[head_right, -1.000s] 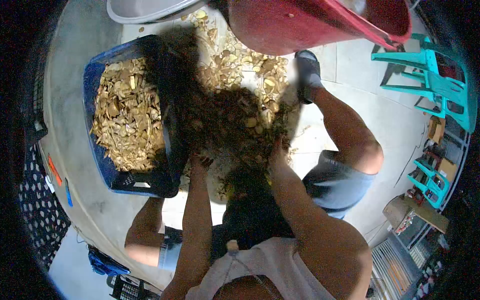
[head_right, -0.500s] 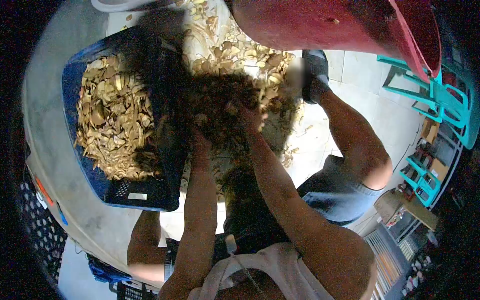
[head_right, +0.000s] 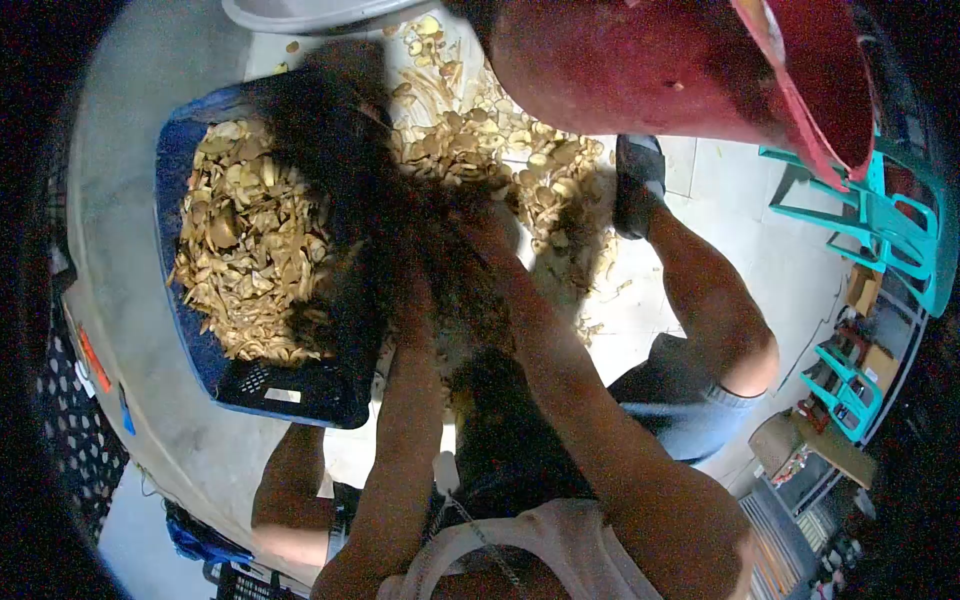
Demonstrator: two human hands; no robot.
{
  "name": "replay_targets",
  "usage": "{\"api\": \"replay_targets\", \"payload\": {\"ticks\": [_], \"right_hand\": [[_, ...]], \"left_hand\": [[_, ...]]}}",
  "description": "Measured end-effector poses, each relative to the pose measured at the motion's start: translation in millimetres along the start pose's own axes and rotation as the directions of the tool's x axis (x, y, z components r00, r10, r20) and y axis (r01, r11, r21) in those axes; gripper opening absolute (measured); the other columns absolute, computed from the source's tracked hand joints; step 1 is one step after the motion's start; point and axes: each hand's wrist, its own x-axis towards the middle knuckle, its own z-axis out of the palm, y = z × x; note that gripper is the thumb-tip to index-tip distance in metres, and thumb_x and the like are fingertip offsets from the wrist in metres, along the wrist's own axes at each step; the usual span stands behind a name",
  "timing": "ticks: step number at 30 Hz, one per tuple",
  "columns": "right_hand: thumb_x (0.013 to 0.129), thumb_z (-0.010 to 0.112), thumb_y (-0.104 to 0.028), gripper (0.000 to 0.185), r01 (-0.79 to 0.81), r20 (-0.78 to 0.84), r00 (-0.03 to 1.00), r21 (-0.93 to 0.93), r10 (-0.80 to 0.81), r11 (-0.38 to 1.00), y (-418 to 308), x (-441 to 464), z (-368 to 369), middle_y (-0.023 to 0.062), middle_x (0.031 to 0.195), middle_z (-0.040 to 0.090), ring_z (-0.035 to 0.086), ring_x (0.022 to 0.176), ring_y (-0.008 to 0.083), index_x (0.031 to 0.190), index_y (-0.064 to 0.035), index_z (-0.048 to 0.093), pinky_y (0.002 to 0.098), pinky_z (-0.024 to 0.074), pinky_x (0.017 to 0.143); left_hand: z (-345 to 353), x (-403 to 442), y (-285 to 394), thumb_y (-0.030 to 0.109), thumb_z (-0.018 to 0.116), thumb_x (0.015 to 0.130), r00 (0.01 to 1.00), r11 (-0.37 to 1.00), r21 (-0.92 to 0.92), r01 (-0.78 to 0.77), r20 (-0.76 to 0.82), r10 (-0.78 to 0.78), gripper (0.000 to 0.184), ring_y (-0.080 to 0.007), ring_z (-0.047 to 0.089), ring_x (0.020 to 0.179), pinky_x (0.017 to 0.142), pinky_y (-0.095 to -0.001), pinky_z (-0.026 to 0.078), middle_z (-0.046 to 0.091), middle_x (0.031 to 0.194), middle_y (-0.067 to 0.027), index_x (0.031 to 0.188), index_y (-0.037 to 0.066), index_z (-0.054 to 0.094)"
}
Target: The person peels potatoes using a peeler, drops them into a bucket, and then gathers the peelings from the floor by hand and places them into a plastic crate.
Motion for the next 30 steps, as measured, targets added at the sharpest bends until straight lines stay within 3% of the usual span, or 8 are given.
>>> {"api": "replay_targets", "payload": {"ticks": [2, 5, 9, 19, 21, 23, 25, 30], "right_hand": [[0.082, 0.070, -0.046, 0.060, 0.084, 0.016, 0.996, -0.087, -0.083, 0.993, 8.0, -17.2, -4.0, 0.0111, 0.135, 0.052, 0.054, 0.116, 0.0274, 0.127, -0.0091, 0.056, 0.0406, 0.0432, 0.097], [0.087, 0.061, -0.050, 0.057, 0.001, 0.016, 1.000, 0.768, -0.021, 0.641, 43.6, -46.1, 18.5, 0.0084, 0.139, 0.048, 0.049, 0.123, 0.0274, 0.127, -0.0094, 0.057, 0.0424, 0.0386, 0.102], [0.089, 0.057, -0.049, 0.062, -0.160, 0.137, 0.987, 0.707, 0.088, 0.689, 13.7, -84.9, -25.3, 0.0141, 0.139, 0.047, 0.044, 0.127, 0.0269, 0.135, -0.0085, 0.048, 0.0434, 0.0365, 0.104], [0.091, 0.061, -0.038, 0.050, 0.208, -0.070, 0.888, 0.943, -0.455, 0.261, -274.8, -166.6, -111.1, 0.0121, 0.116, 0.061, 0.060, 0.102, 0.0220, 0.127, -0.0038, 0.053, 0.0359, 0.0508, 0.086], [0.091, 0.060, -0.040, 0.048, 0.496, -0.185, 0.734, 0.803, -0.653, 0.330, -306.6, -156.7, -99.6, 0.0141, 0.112, 0.062, 0.061, 0.098, 0.0245, 0.119, -0.0017, 0.056, 0.0388, 0.0527, 0.082], [0.089, 0.061, -0.044, 0.054, 0.389, 0.117, 0.910, 0.094, -0.399, 0.916, -318.1, -158.5, -106.7, 0.0165, 0.105, 0.065, 0.064, 0.092, 0.0239, 0.115, 0.0039, 0.059, 0.0364, 0.0525, 0.083], [0.087, 0.066, -0.042, 0.056, 0.584, -0.219, 0.792, -0.003, -0.570, 0.812, -285.4, -160.1, -93.8, 0.0179, 0.104, 0.066, 0.064, 0.094, 0.0237, 0.118, 0.0034, 0.058, 0.0345, 0.0521, 0.084], [0.087, 0.067, -0.019, 0.042, 0.329, -0.321, 0.928, 0.455, -0.192, 0.828, -83.1, -98.7, -44.1, 0.0167, 0.119, 0.061, 0.060, 0.105, 0.0253, 0.126, -0.0075, 0.057, 0.0383, 0.0455, 0.098]], "left_hand": [[8.7, -20.1, -3.9, 0.025, 0.069, 0.085, 0.999, 0.998, 0.031, -0.047, 0.006, 0.046, 0.057, -0.0267, 0.050, 0.113, 0.095, -0.0389, 0.044, 0.047, 0.127, -0.0132, 0.131, 0.004, 0.043], [25.7, -60.3, -7.8, 0.023, 0.071, 0.084, 0.985, 0.981, 0.101, -0.167, -0.028, 0.170, 0.055, -0.0257, 0.052, 0.110, 0.094, -0.0377, 0.045, 0.050, 0.124, -0.0130, 0.129, 0.003, 0.046], [71.8, -131.0, 13.9, 0.020, 0.074, 0.083, 0.872, 0.837, 0.280, -0.470, 0.002, 0.489, 0.053, -0.0244, 0.056, 0.106, 0.092, -0.0361, 0.046, 0.055, 0.121, -0.0128, 0.126, 0.001, 0.050], [130.3, -342.6, 188.1, 0.018, 0.081, 0.074, 0.111, 0.011, 0.275, -0.961, 0.353, 0.929, 0.060, -0.0241, 0.051, 0.113, 0.096, -0.0396, 0.043, 0.055, 0.119, -0.0104, 0.124, -0.001, 0.053], [122.2, -349.2, 217.3, 0.033, 0.074, 0.081, 0.189, 0.067, 0.384, -0.921, 0.291, 0.938, 0.067, -0.0266, 0.051, 0.117, 0.099, -0.0409, 0.043, 0.054, 0.128, -0.0176, 0.134, 0.003, 0.045], [90.4, -324.8, 238.6, 0.045, 0.064, 0.087, 0.322, 0.067, 0.843, -0.534, 0.130, 0.938, 0.071, -0.0335, 0.042, 0.130, 0.105, -0.0439, 0.038, 0.042, 0.141, -0.0227, 0.141, 0.005, 0.040], [63.4, -314.7, 228.4, 0.045, 0.062, 0.088, 0.237, 0.059, 0.878, -0.475, 0.064, 0.969, 0.068, -0.0322, 0.052, 0.118, 0.109, -0.0412, 0.035, 0.047, 0.135, -0.0229, 0.135, -0.002, 0.045], [12.2, -243.2, 131.4, 0.027, 0.061, 0.092, 0.470, 0.237, 0.492, -0.837, 0.427, 0.772, 0.049, -0.0225, 0.055, 0.113, 0.096, -0.0332, 0.043, 0.056, 0.127, -0.0162, 0.131, -0.003, 0.050]]}}
